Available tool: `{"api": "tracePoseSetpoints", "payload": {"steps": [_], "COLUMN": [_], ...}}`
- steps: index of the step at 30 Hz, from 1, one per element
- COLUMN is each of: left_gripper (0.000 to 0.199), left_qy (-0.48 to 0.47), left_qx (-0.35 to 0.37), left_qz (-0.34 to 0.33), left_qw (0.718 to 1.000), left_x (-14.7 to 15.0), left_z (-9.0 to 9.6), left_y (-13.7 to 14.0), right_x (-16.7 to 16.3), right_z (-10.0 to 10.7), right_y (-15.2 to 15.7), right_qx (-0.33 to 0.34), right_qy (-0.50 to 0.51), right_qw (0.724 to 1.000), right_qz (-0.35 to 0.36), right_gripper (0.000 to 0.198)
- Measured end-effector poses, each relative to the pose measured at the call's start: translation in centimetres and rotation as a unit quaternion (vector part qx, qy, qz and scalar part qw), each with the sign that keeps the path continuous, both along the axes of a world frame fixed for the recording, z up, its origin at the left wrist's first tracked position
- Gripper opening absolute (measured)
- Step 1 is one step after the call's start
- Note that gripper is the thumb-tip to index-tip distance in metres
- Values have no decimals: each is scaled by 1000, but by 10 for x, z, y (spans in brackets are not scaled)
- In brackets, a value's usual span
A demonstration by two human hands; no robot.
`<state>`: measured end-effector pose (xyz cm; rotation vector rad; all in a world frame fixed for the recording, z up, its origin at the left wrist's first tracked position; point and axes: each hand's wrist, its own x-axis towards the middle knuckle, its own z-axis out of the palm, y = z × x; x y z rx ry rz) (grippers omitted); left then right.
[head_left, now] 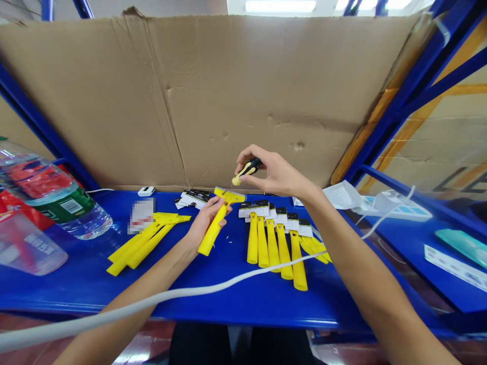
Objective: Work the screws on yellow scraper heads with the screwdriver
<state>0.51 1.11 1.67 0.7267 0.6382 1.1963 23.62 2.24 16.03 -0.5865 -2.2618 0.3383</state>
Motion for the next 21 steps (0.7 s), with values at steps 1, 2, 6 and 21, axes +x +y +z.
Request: {"api": "tracePoseSetpoints", "payload": {"steps": [1, 2, 6, 21], "left_gripper": [31, 31, 31, 31], "left_qy": [-2, -3, -7, -24], "left_qx": [1, 2, 1, 7], "left_qz": [1, 2, 4, 8], "left_qw": [1000, 1000, 1000, 1000], "left_x": [0, 0, 1, 0], "left_z": [0, 0, 0, 1], "left_y": [0, 0, -1, -1], "right_x": [0, 0, 2, -1], "right_z": [0, 0, -1, 3], "right_y": [0, 1, 3, -5], "right_qx": [9, 19, 19, -6], "right_qy": [0, 0, -3, -5], "right_qw": [1000, 999, 999, 1000], "right_qz": [-13, -29, -31, -4], "right_gripper": [24, 25, 32, 24]}}
